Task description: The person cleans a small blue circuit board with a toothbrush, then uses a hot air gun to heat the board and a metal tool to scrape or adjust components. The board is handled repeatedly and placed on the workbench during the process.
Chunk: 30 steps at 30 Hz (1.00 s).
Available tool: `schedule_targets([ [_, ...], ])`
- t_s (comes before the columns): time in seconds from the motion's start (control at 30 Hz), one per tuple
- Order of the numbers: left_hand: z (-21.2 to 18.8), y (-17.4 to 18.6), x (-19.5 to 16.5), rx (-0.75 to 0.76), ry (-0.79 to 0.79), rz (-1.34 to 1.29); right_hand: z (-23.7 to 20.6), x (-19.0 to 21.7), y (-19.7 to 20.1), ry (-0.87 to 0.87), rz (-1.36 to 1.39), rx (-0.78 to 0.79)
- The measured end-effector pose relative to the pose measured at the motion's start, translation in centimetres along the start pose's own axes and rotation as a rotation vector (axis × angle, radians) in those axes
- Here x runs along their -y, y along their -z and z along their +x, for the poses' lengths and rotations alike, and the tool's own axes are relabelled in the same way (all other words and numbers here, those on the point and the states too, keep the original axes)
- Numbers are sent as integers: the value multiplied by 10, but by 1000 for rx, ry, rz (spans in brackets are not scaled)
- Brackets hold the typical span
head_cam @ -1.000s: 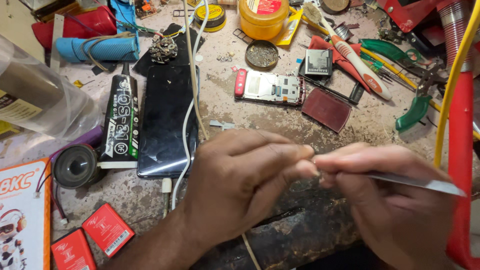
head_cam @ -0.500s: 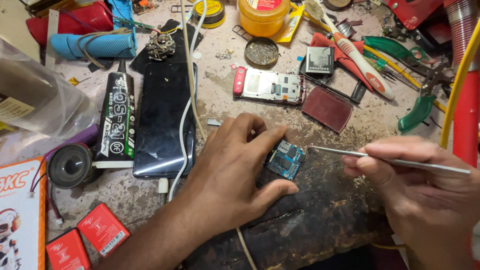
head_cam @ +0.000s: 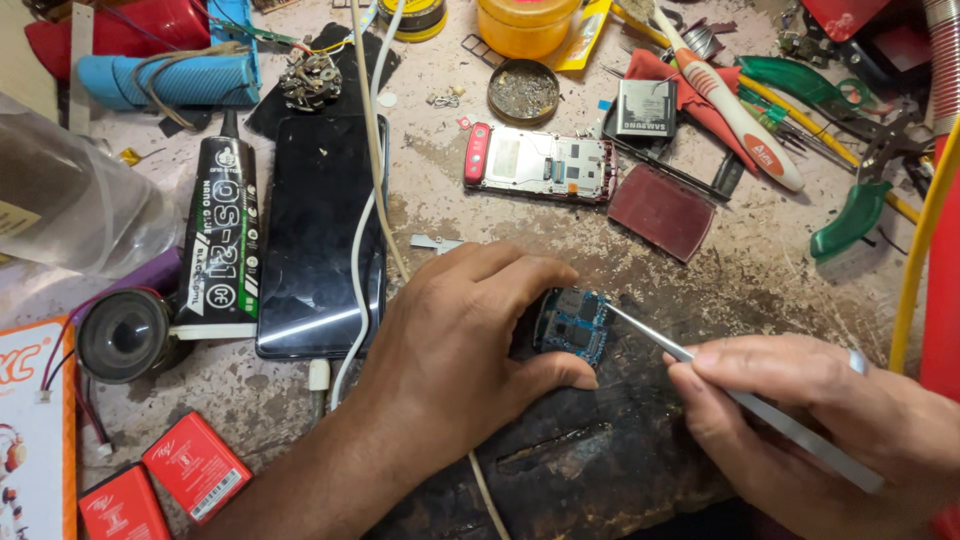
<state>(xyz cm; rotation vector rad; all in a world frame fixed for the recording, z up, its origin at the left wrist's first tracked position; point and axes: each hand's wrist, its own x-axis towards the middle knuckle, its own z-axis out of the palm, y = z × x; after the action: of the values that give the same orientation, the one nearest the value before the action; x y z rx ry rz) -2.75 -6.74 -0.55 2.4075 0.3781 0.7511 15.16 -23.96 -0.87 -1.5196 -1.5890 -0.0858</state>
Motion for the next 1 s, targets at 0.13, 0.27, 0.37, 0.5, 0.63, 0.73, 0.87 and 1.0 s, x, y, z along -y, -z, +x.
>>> schedule_targets([
  [0.13,0,1,0,8,5,-8,-13,-6,2,-20,-15,2],
  [0.27,1,1,-1,35,25,-10,-15,-13,4,26,22,36],
  [0.37,1,2,-1,36,17,-12,-9,-14,3,30,-60,-24],
  [0.5,1,1,-1,24,5,-16,-3,-9,2,62,-35,18],
  [0.63,1,2,-1,27,10,-25,-7,-6,1,12,-16,-6],
  [0.73,0,2,-1,32,16,-24,-10,-8,3,3,34,46],
  [0.87,0,3,-1,40,16,-13,-10,-9,4,-24,33,18],
  [1.0,1,3,-1,32,7,-10,-9,-7,3,-26,58,48],
])
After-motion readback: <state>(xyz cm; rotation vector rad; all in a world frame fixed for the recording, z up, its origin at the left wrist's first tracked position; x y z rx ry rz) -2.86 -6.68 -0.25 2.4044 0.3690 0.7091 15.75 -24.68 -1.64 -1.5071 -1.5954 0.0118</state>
